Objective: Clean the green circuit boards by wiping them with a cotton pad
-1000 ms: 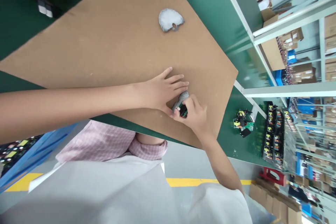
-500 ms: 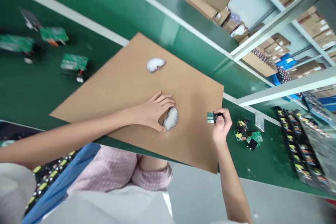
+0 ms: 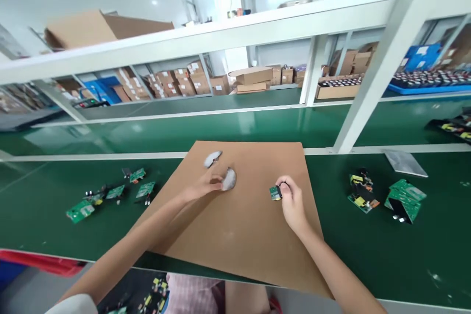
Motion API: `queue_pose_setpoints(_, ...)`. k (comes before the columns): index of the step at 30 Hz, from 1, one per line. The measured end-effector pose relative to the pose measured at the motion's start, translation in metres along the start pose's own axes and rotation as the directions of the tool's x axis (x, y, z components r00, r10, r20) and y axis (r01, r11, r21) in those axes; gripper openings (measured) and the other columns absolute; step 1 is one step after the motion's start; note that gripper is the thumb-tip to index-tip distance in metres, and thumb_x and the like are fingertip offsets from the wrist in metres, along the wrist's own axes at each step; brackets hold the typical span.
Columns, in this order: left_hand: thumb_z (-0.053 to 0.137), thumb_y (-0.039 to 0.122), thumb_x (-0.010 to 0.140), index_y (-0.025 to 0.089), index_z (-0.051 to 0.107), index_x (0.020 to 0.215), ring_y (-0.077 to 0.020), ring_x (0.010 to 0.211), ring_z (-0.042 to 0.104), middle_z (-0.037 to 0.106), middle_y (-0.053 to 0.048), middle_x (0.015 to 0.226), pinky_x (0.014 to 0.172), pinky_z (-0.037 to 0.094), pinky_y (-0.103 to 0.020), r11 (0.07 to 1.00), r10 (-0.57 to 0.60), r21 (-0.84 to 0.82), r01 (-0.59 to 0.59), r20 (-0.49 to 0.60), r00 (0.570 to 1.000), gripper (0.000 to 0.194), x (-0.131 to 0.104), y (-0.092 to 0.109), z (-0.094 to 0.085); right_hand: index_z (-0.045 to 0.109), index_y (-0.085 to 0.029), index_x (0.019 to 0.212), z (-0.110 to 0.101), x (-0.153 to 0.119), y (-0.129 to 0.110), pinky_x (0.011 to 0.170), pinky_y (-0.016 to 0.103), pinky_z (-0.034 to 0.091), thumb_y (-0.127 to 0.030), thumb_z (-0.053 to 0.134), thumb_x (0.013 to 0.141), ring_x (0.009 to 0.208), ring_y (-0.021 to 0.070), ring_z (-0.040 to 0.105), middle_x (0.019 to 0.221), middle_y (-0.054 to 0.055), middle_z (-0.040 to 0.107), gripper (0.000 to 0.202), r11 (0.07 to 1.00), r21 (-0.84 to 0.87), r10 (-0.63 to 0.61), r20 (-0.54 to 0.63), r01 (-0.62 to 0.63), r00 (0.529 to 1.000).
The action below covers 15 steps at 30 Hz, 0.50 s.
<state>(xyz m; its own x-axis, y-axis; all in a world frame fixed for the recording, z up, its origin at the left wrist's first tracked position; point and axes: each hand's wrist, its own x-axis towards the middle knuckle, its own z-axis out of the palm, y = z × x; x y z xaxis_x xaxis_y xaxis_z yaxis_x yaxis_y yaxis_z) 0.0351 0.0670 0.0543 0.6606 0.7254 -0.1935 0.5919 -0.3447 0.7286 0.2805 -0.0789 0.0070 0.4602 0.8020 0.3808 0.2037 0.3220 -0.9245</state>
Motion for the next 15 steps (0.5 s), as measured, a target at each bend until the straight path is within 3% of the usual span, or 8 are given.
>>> queue_pose_setpoints(3,0.051,0.028,0.076,0.018,0.037,0.13,-0.014,0.082,0.056,0.059,-0.006,0.089,0.073,0.046,-0.029,0.995,-0.098,-0.03,0.098,0.008,0.995,0.057,0.011,0.005,-0.006,0.049,-0.02,0.074,0.001,0.002,0.0,0.047,0.023,0.034,-0.044,0.036,0.088,0.056,0.0128,0.044,0.066,-0.001,0.046,0.03,0.999,0.037,0.002,0.022,-0.003,1.0)
queue_pose_setpoints(5,0.052,0.029,0.076,0.014,0.049,0.119,-0.0139,0.078,0.057,0.06,-0.008,0.088,0.071,0.047,-0.029,0.987,-0.155,-0.038,0.155,0.005,0.988,0.045,0.019,0.006,-0.009,0.049,-0.02,0.074,0.002,0.004,0.001,0.047,0.023,0.034,-0.044,0.036,0.088,0.056,0.0125,0.044,0.066,-0.002,0.045,0.031,0.999,0.047,-0.01,0.025,0.008,1.0)
queue_pose_setpoints(11,0.052,0.036,0.082,0.011,0.055,0.109,-0.0126,0.083,0.059,0.062,-0.011,0.102,0.073,0.049,-0.029,0.989,-0.148,-0.017,0.148,-0.05,0.988,0.037,0.055,0.017,-0.023,0.048,-0.02,0.073,0.001,0.008,0.002,0.048,0.023,0.035,-0.045,0.037,0.089,0.055,0.0122,0.044,0.065,-0.002,0.045,0.032,0.998,0.06,-0.007,0.016,0.006,1.0)
queue_pose_setpoints(15,0.049,0.04,0.085,0.013,0.059,0.099,-0.0099,0.073,0.056,0.063,-0.004,0.09,0.066,0.047,-0.027,0.988,-0.055,0.133,0.074,-0.143,0.988,0.031,0.09,0.041,-0.034,0.047,-0.02,0.072,0.0,0.011,0.004,0.051,0.024,0.036,-0.044,0.036,0.09,0.056,0.0124,0.045,0.065,-0.002,0.046,0.032,0.999,0.013,-0.041,0.016,0.041,0.999)
